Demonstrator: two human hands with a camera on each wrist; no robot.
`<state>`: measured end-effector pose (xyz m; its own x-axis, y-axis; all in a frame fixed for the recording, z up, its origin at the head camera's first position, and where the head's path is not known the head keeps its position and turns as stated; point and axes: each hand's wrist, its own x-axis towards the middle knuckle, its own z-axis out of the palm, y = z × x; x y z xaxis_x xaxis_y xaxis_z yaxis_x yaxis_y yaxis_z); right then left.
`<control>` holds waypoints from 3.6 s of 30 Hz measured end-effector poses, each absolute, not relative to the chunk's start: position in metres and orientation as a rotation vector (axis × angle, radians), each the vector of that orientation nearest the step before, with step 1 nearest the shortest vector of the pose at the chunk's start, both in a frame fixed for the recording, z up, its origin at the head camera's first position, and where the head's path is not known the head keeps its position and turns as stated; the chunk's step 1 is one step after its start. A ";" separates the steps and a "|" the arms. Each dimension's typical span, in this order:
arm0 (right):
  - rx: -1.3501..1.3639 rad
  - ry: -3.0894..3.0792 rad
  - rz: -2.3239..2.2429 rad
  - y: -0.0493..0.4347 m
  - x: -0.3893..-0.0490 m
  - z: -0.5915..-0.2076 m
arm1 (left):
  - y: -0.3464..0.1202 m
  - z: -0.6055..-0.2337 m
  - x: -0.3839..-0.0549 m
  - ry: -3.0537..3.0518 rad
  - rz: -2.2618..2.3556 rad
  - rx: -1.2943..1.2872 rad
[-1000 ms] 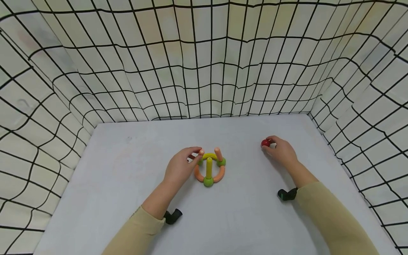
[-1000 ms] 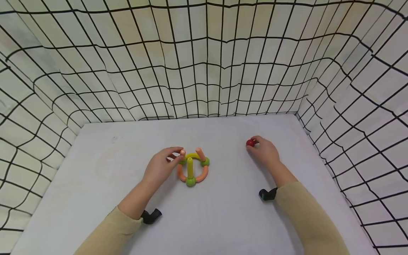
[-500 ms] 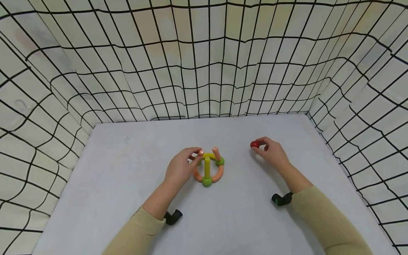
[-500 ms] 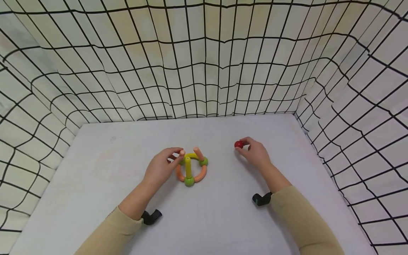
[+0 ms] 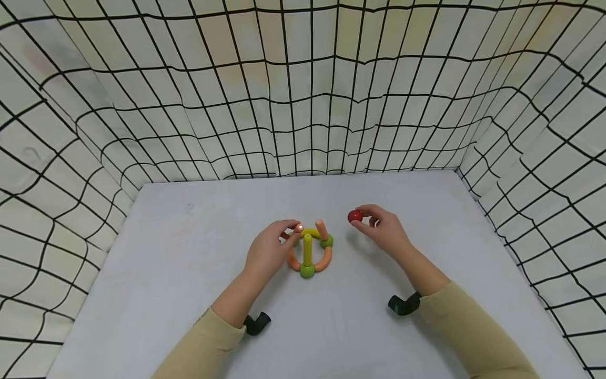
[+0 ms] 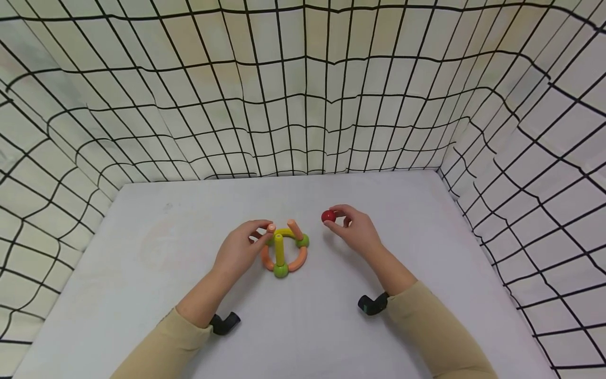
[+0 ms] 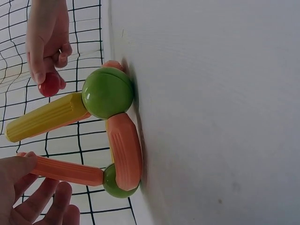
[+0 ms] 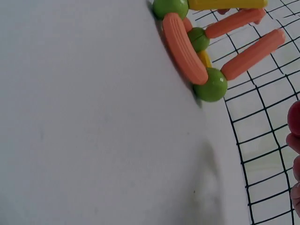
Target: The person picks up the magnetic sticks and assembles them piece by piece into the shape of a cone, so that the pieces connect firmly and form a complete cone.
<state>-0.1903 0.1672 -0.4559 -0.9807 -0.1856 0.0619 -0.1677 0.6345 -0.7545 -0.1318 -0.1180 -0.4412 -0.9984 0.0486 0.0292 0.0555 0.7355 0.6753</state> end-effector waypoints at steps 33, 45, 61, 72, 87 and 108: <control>-0.582 2.706 -1.452 0.089 -0.180 -0.427 | -0.117 -0.442 -0.134 -2.937 -1.109 -0.097; -0.607 2.700 -1.414 0.088 -0.181 -0.431 | -0.118 -0.442 -0.135 -2.944 -1.081 -0.106; -0.664 2.626 -1.368 0.085 -0.177 -0.428 | -0.117 -0.446 -0.139 -2.918 -1.086 -0.157; -0.695 2.615 -1.361 0.086 -0.178 -0.429 | -0.115 -0.447 -0.141 -2.901 -1.080 -0.186; -0.697 2.604 -1.367 0.090 -0.174 -0.426 | -0.115 -0.444 -0.124 -2.860 -1.176 -0.122; -0.749 2.618 -1.361 0.090 -0.172 -0.431 | -0.108 -0.452 -0.112 -2.913 -1.183 -0.212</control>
